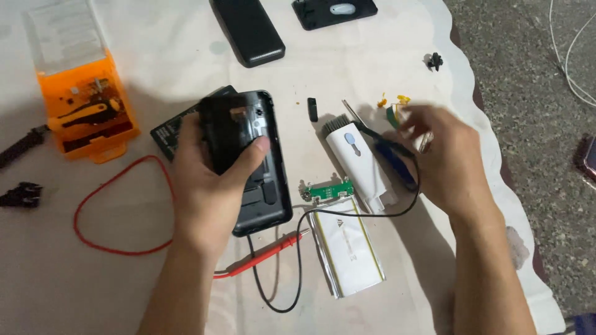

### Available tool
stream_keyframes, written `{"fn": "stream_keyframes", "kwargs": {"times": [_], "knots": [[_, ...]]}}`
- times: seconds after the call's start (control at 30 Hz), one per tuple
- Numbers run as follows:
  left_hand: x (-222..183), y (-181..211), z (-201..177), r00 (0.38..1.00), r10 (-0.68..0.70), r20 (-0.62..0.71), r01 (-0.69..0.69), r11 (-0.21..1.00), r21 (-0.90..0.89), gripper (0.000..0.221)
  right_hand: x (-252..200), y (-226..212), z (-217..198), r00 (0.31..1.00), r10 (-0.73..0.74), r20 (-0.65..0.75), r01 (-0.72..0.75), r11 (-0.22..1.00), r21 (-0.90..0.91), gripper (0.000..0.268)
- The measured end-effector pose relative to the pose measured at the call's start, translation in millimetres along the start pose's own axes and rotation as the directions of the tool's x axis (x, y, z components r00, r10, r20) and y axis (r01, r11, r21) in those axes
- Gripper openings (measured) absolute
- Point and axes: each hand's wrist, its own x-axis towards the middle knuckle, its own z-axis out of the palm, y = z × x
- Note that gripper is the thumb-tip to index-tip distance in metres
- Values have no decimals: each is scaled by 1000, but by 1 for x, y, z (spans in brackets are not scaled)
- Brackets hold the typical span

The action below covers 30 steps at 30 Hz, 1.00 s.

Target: Assembling a black power bank by fitting the internal battery and circuit board into the plastic casing and using a screwdriver.

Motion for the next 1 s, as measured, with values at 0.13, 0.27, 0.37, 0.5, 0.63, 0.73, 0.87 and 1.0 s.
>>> {"fn": "stream_keyframes", "kwargs": {"times": [0.13, 0.27, 0.37, 0.5, 0.63, 0.73, 0.87, 1.0], "knots": [[1, -3, 0, 992, 112, 65, -107, 991, -78, 45, 1, -3, 1, 948, 234, 217, -175, 950, -260, 30], [-9, 8, -4, 943, -9, 332, 76, 979, -188, 55, 14, -18, -35, 860, 401, 315, -279, 887, -367, 35], [-12, 19, -5, 842, 107, 528, 81, 944, -321, 55, 10, -36, -77, 930, 339, 142, -253, 871, -421, 35], [-1, 17, -2, 679, 184, 711, 89, 940, -328, 44, -17, -61, -97, 967, 73, 243, -51, 994, -94, 30], [6, 11, 7, 604, 178, 777, 166, 925, -341, 43, -28, -97, -71, 975, -22, 221, 39, 997, -72, 30], [10, 7, 6, 624, 177, 761, 165, 923, -349, 45, -28, -95, -61, 979, -56, 197, 91, 981, -169, 28], [9, 6, -3, 592, 223, 774, 123, 924, -361, 46, -23, -99, -53, 978, -9, 207, 39, 989, -141, 31], [9, 4, -8, 576, 243, 781, 96, 928, -360, 45, -14, -107, -49, 963, 42, 266, 0, 987, -158, 34]]}}
